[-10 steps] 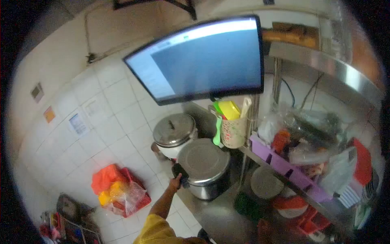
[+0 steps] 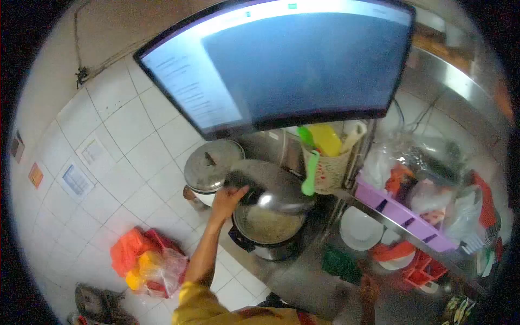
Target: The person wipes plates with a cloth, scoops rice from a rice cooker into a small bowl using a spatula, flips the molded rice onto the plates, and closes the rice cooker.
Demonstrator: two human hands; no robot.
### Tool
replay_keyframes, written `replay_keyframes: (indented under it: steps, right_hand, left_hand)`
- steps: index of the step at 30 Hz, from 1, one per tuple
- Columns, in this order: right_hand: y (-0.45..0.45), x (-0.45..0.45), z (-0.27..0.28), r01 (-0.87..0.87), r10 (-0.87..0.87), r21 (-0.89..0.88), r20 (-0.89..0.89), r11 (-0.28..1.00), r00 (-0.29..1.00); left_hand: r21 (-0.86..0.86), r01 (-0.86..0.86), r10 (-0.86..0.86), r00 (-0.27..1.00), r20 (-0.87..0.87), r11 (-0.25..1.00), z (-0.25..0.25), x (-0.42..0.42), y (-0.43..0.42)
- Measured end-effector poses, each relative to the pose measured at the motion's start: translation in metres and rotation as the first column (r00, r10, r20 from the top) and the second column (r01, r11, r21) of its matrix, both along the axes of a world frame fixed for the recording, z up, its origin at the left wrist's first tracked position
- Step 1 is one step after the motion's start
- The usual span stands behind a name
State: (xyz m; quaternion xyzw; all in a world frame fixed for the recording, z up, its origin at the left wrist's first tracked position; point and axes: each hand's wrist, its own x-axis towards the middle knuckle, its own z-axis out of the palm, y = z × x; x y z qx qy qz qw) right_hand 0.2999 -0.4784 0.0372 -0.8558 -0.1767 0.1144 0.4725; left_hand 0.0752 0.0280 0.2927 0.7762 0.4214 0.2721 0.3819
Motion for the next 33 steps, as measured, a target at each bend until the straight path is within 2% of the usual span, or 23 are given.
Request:
replay_keyframes:
  steps: [1, 2, 3, 4, 5, 7, 8, 10, 14, 16, 18, 20, 21, 22, 23, 24, 25, 26, 27, 29, 30, 32, 33]
  right_hand:
    - [0.018, -0.011, 0.006, 0.009, -0.007, 0.065, -0.035, 0.998, 0.999]
    - [0.035, -0.023, 0.012, 0.021, -0.012, 0.129, -0.071, 0.991, 0.997]
    - [0.053, -0.033, 0.016, -0.089, 0.067, 0.129, 0.171, 0.988, 0.983]
    - [0.067, -0.045, 0.019, -0.190, 0.134, 0.100, 0.403, 0.977, 0.905]
    - [0.077, -0.056, 0.024, -0.183, 0.125, 0.105, 0.414, 0.977, 0.902]
    - [0.089, -0.074, 0.041, -0.305, 0.258, 0.090, 0.342, 0.948, 0.903]
    - [0.093, -0.083, 0.048, -0.293, 0.242, 0.094, 0.361, 0.951, 0.901]
    - [0.092, -0.107, 0.063, -0.195, 0.165, 0.131, 0.205, 0.972, 0.965]
    - [0.088, -0.133, 0.111, -0.157, 0.119, 0.124, 0.269, 0.980, 0.956]
    - [0.086, -0.124, 0.111, -0.185, 0.176, 0.036, 0.181, 0.982, 0.968]
    - [0.103, -0.110, 0.157, -0.292, 0.293, -0.029, 0.124, 0.956, 0.948]
    - [0.137, -0.111, 0.251, -0.412, 0.411, -0.077, 0.356, 0.908, 0.839]
    - [0.150, -0.114, 0.284, -0.408, 0.406, -0.078, 0.367, 0.910, 0.837]
    - [0.162, -0.117, 0.313, -0.472, 0.427, -0.003, 0.430, 0.882, 0.796]
    - [0.171, -0.122, 0.333, -0.538, 0.441, 0.065, 0.494, 0.841, 0.749]
    - [0.174, -0.128, 0.346, -0.538, 0.437, 0.062, 0.508, 0.841, 0.742]
    - [0.177, -0.134, 0.357, -0.624, 0.507, 0.065, 0.521, 0.778, 0.686]
    - [0.180, -0.137, 0.361, -0.704, 0.573, 0.068, 0.529, 0.707, 0.626]
    - [0.182, -0.140, 0.357, -0.702, 0.572, 0.069, 0.525, 0.709, 0.630]
    - [0.182, -0.148, 0.333, -0.859, 0.820, 0.055, 0.274, 0.509, 0.503]
    - [0.183, -0.148, 0.310, -0.890, 0.869, 0.045, 0.199, 0.454, 0.453]
    - [0.176, -0.146, 0.234, -0.845, 0.845, 0.053, 0.029, 0.531, 0.533]
    - [0.163, -0.148, 0.195, -0.766, 0.783, -0.173, 0.050, 0.619, 0.620]
  left_hand:
    - [0.120, 0.069, -0.080, 0.993, 0.087, 0.990, 0.020, 0.026, 0.006]
    - [0.301, 0.105, -0.114, 0.993, 0.011, 0.948, 0.042, 0.048, 0.013]
    - [0.358, 0.102, -0.120, 0.992, 0.031, 0.928, 0.053, 0.077, 0.026]
    - [0.413, 0.100, -0.132, 0.990, 0.050, 0.905, 0.059, 0.105, 0.040]
    - [0.579, 0.218, -0.134, 0.974, -0.185, 0.785, 0.068, 0.127, 0.051]
    - [0.702, 0.354, -0.088, 0.919, -0.385, 0.618, 0.071, 0.174, 0.081]
    - [0.888, 0.218, -0.188, 0.970, -0.153, 0.404, 0.057, 0.205, 0.108]
    - [0.874, 0.224, -0.142, 0.973, -0.179, 0.432, 0.053, 0.236, 0.119]
    - [0.830, 0.243, -0.145, 0.970, -0.197, 0.503, 0.059, 0.261, 0.116]
    - [0.815, 0.253, -0.162, 0.967, -0.196, 0.522, 0.060, 0.259, 0.114]
    - [0.802, 0.260, -0.174, 0.965, -0.197, 0.538, 0.062, 0.252, 0.110]
    - [0.783, 0.276, -0.200, 0.960, -0.196, 0.558, 0.059, 0.246, 0.105]
    - [0.775, 0.278, -0.212, 0.959, -0.188, 0.568, 0.058, 0.241, 0.105]
    - [0.768, 0.283, -0.222, 0.957, -0.186, 0.574, 0.059, 0.238, 0.102]
    - [0.761, 0.287, -0.236, 0.955, -0.179, 0.583, 0.058, 0.232, 0.100]
    - [0.753, 0.289, -0.252, 0.953, -0.169, 0.591, 0.058, 0.226, 0.097]
    - [0.741, 0.295, -0.269, 0.950, -0.160, 0.603, 0.058, 0.221, 0.095]
    - [0.731, 0.299, -0.286, 0.947, -0.147, 0.613, 0.058, 0.212, 0.091]
    - [0.721, 0.299, -0.299, 0.945, -0.133, 0.625, 0.059, 0.202, 0.088]
    - [0.695, 0.319, -0.341, 0.934, -0.112, 0.645, 0.057, 0.186, 0.081]
    - [0.675, 0.347, -0.378, 0.920, -0.109, 0.651, 0.052, 0.178, 0.076]
    - [0.625, 0.426, -0.464, 0.879, -0.114, 0.654, 0.042, 0.168, 0.068]
    - [0.597, 0.462, -0.501, 0.858, -0.113, 0.656, 0.040, 0.161, 0.069]
